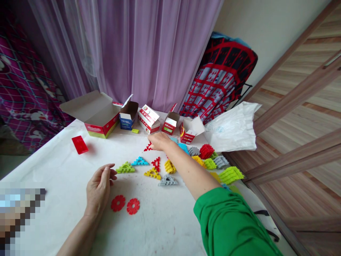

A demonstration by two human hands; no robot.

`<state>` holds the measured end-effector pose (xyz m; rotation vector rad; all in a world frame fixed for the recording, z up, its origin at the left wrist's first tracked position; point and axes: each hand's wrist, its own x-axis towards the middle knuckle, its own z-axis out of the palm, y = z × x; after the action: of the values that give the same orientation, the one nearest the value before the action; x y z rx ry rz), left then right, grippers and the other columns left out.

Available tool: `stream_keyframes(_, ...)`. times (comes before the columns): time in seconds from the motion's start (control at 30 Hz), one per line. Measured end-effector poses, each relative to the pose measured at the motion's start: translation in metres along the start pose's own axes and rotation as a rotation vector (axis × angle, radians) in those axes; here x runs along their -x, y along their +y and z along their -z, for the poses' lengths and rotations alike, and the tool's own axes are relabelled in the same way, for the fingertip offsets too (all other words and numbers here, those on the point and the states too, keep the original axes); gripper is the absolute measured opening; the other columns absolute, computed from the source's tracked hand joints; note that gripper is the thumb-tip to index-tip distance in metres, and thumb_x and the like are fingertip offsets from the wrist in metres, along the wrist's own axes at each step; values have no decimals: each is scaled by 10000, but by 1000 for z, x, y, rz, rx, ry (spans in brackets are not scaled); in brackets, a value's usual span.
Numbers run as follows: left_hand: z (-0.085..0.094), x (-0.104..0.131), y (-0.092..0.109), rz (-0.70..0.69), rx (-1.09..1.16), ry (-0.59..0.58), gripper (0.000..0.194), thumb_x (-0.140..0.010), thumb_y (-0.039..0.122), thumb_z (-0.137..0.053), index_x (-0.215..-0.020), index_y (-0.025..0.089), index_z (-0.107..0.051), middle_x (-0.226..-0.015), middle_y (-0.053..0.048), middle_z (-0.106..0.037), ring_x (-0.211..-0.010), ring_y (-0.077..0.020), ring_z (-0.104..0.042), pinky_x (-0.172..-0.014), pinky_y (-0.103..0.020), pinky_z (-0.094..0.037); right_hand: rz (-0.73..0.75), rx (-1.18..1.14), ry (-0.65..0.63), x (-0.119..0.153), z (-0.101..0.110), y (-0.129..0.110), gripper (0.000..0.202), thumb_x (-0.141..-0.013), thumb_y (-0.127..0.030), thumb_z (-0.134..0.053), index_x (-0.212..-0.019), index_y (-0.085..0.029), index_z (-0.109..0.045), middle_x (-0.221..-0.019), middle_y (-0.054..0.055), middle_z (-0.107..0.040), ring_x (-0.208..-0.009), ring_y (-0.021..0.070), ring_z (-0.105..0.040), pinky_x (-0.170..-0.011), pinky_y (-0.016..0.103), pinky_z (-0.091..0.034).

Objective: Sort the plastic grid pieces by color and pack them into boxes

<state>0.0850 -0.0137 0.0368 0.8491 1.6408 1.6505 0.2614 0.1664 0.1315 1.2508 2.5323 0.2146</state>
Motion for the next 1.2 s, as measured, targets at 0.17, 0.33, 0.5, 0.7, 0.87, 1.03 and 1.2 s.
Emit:
stream_keyframes(0.17, 0, -1, -3, -5, 17, 8, 500, -802, 641, -532, -933, 182, -682, -691, -23, -639, -584, -138, -585, -489, -236, -453, -133, -113, 109, -5, -1, -34, 352, -937, -384, -529, -1243, -222, -592, -1102, 107, -732, -1032, 250, -667, -820, 303, -473)
stream_keyframes(0.33, 0, -2, -4, 13, 47, 6, 520, -787, 654, -541, -934, 175, -684, -686, -25, -640, -575, -135, -586, -467, -225, -437, -100, -186, 106, -13, -1, -45, 337, -1001, -313, -386, -1213, -248, -640, -1134, 68, -728, -1052, 213, -658, -816, 283, -461)
stream_keyframes(0.5, 0, -3, -4, 18, 58, 15, 515, -788, 647, -539, -933, 174, -685, -685, -23, -637, -570, -131, -575, -468, -223, -432, 177, -126, 10, -18, 1, -36, 308, -910, -193, -538, -1161, -284, -692, -1244, 14, -682, -1129, 193, -614, -846, 261, -441)
stream_keyframes(0.7, 0, -3, -7, 21, 80, 15, 506, -795, 640, -537, -932, 175, -681, -680, -18, -630, -567, -128, -569, -473, -222, -428, 450, 52, 35, -19, -9, -44, 335, -953, -189, -477, -1217, -293, -656, -1158, 33, -672, -971, 181, -629, -713, 268, -420)
stream_keyframes(0.87, 0, -2, -9, 28, 75, 8, 503, -801, 637, -537, -937, 175, -681, -686, -22, -633, -574, -129, -573, -477, -221, -434, 518, 159, 42, -25, -10, -48, 303, -978, -219, -458, -1179, -322, -660, -1159, 21, -654, -904, 167, -617, -606, 260, -353)
stream_keyframes(1.03, 0, -3, -8, 26, 66, 10, 500, -807, 634, -536, -939, 175, -683, -685, -22, -633, -573, -129, -574, -477, -220, -437, 535, 177, 33, -29, -14, -47, 245, -967, -238, -498, -1100, -275, -702, -1103, 47, -677, -905, 177, -619, -613, 264, -361)
stream_keyframes(1.2, 0, -2, -7, 16, 54, 9, 496, -809, 627, -534, -942, 173, -684, -690, -27, -639, -579, -133, -576, -482, -224, -444, 427, -30, 158, -26, -11, -18, 206, -943, -280, -566, -1059, -232, -729, -1144, 58, -692, -992, 175, -626, -758, 258, -431)
